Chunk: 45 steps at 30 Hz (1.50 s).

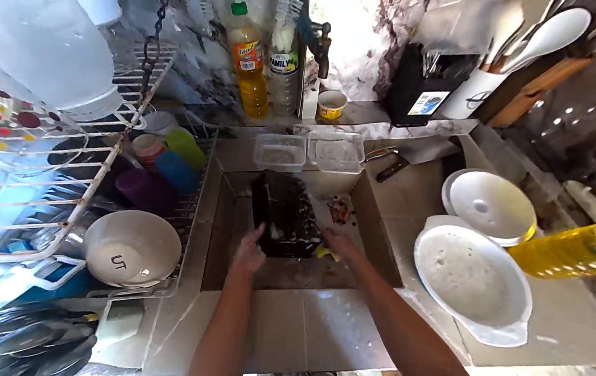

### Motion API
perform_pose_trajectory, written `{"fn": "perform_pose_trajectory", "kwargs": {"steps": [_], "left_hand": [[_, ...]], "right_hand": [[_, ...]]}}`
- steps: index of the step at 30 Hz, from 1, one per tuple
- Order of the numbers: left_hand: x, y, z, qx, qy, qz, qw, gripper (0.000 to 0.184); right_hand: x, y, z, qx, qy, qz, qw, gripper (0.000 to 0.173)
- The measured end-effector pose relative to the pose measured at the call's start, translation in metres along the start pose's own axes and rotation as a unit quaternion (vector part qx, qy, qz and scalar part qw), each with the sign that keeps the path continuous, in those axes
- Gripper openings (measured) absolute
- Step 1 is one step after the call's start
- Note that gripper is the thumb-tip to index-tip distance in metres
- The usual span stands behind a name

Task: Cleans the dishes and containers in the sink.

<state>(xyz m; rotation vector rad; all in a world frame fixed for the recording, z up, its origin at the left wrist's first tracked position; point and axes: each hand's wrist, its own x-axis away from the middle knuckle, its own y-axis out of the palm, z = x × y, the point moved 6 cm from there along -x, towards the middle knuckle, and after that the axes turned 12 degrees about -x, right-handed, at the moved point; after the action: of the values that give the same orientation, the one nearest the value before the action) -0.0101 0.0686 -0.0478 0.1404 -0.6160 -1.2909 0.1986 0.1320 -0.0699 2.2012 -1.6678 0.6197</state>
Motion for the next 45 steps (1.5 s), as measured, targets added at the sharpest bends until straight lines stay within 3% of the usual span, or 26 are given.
{"fn": "perform_pose_trajectory", "kwargs": {"steps": [3, 6, 8, 11, 13, 16, 18, 20, 23, 26, 28, 29, 31, 33, 34, 35, 37, 38, 40, 41, 44, 45], "left_hand": [[0.018, 0.001, 0.013, -0.199, -0.011, 0.028, 0.980, 0.046], [0.023, 0.016, 0.016, -0.450, -0.030, 0.047, 0.891, 0.041], [0.019, 0.029, 0.011, -0.580, 0.003, 0.024, 0.815, 0.039], [0.002, 0.039, -0.006, -0.632, 0.003, -0.030, 0.774, 0.034], [-0.006, 0.035, -0.020, -0.633, -0.023, -0.047, 0.772, 0.038], [-0.012, 0.028, -0.026, -0.639, -0.057, -0.044, 0.766, 0.036], [-0.010, 0.027, -0.022, -0.631, -0.055, -0.055, 0.772, 0.039], [-0.007, 0.021, -0.014, -0.598, -0.034, -0.050, 0.799, 0.038], [-0.003, 0.003, -0.003, -0.558, -0.015, 0.013, 0.830, 0.035], [-0.003, 0.003, 0.009, -0.626, -0.030, 0.067, 0.776, 0.048], [-0.001, 0.034, 0.017, -0.669, -0.027, 0.071, 0.739, 0.056], [-0.002, 0.052, 0.023, -0.666, -0.003, 0.086, 0.741, 0.055], [-0.002, 0.075, 0.037, -0.607, 0.054, 0.139, 0.781, 0.040], [-0.003, 0.065, 0.043, -0.430, 0.112, 0.204, 0.872, 0.026], [-0.005, 0.056, 0.044, -0.354, 0.125, 0.215, 0.902, 0.030], [-0.007, 0.047, 0.044, -0.306, 0.122, 0.219, 0.918, 0.037], [-0.003, 0.035, 0.039, -0.256, 0.096, 0.212, 0.938, 0.042], [0.000, 0.033, 0.037, -0.239, 0.095, 0.215, 0.942, 0.043], [0.001, 0.028, 0.035, -0.240, 0.117, 0.230, 0.936, 0.045], [0.001, 0.024, 0.034, -0.290, 0.131, 0.233, 0.919, 0.043], [0.009, 0.039, 0.037, -0.564, 0.120, 0.158, 0.802, 0.042], [0.011, 0.047, 0.034, -0.592, 0.124, 0.151, 0.782, 0.040]], "right_hand": [[0.021, -0.001, -0.032, 0.072, -0.172, 0.060, 0.981, 0.042], [0.055, 0.046, -0.052, 0.165, -0.396, 0.038, 0.902, 0.036], [0.054, 0.081, -0.047, 0.269, -0.377, -0.043, 0.885, 0.038], [0.001, 0.064, -0.047, 0.387, -0.273, -0.015, 0.881, 0.039], [-0.027, 0.049, -0.046, 0.417, -0.197, 0.011, 0.887, 0.046], [-0.010, 0.071, -0.034, 0.441, -0.255, -0.012, 0.860, 0.041], [-0.010, 0.055, -0.031, 0.419, -0.235, -0.002, 0.877, 0.046], [-0.033, 0.013, -0.041, 0.316, -0.182, 0.039, 0.930, 0.049], [-0.054, -0.021, -0.045, 0.041, -0.152, 0.011, 0.988, 0.039], [-0.037, -0.009, -0.068, -0.001, -0.169, 0.006, 0.986, 0.035], [-0.015, 0.018, -0.086, 0.043, -0.187, -0.001, 0.981, 0.036], [-0.002, 0.034, -0.097, 0.077, -0.199, 0.003, 0.977, 0.037], [0.028, 0.066, -0.109, 0.153, -0.245, 0.017, 0.957, 0.040], [0.056, 0.084, -0.102, 0.208, -0.374, 0.034, 0.903, 0.033], [0.061, 0.083, -0.096, 0.233, -0.438, 0.046, 0.867, 0.031], [0.057, 0.072, -0.088, 0.250, -0.451, 0.055, 0.855, 0.029], [0.024, 0.029, -0.074, 0.186, -0.307, 0.034, 0.933, 0.033], [0.011, 0.012, -0.068, 0.085, -0.240, 0.024, 0.967, 0.035], [0.004, 0.001, -0.072, -0.045, -0.215, 0.026, 0.975, 0.032], [0.006, 0.002, -0.079, -0.050, -0.226, 0.029, 0.972, 0.028], [0.018, 0.031, -0.101, 0.108, -0.233, 0.016, 0.966, 0.033], [0.028, 0.052, -0.104, 0.165, -0.240, 0.012, 0.956, 0.036]]}}
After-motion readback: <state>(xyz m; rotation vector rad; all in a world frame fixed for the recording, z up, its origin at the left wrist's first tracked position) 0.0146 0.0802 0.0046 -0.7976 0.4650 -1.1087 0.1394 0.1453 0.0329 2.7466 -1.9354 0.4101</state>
